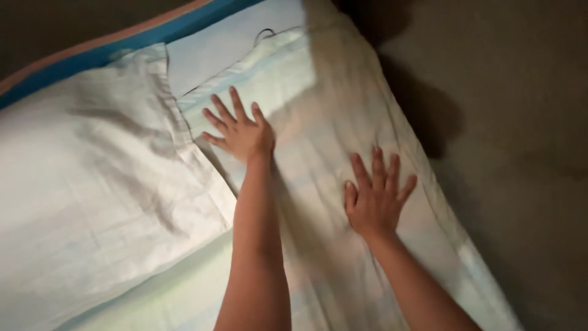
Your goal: Making a bed by putting pillowcases on pillows and tucking in the bedsheet.
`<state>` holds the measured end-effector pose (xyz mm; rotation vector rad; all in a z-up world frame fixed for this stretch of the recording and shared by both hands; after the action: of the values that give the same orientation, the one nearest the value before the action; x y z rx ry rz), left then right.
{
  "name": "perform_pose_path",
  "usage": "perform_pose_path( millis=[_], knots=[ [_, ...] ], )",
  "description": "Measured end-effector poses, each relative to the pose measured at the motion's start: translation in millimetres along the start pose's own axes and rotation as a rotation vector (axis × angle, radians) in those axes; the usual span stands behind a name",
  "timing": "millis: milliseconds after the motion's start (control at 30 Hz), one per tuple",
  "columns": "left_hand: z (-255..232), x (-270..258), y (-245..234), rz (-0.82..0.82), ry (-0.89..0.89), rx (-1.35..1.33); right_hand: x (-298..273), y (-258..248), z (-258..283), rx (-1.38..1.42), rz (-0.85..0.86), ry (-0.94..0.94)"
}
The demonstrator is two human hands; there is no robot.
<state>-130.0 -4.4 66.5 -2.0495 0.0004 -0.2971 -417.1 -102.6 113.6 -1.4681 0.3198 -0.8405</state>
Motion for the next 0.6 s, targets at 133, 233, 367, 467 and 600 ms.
perform_pose_path(
  millis=[133,233,367,467,600],
  knots=[
    [2,0,12,-0.007,0.025,0.048,-5,-1,-3,-0.024,-0.023,0.007],
    [-1,1,6,-0.021,0.022,0.028,-1,1,1,-0.049,-0.008,-0.023],
    [-7,-1,2,0.033,0.006,0.027,-4,14,-9,-0.060,0.008,0.007],
    [-7,-4,-17,0.111,0.034,0.015,-3,27,-10,-0.055,0.014,-0.012],
    [3,-54,6,0.059,0.245,-0.053,-2,39,-17,-0.020,0.073,0.021]
  ],
)
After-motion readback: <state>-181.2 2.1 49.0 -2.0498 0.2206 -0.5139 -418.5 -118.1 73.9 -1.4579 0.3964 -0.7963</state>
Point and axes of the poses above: each hand's wrist, its own x-axis towards the middle knuckle, its own y-axis out of the palm, z = x × y, the point moved 4 cm from there along x, towards the middle knuckle, and after that the axes turned 3 degrees about y, right-handed, at the moved point
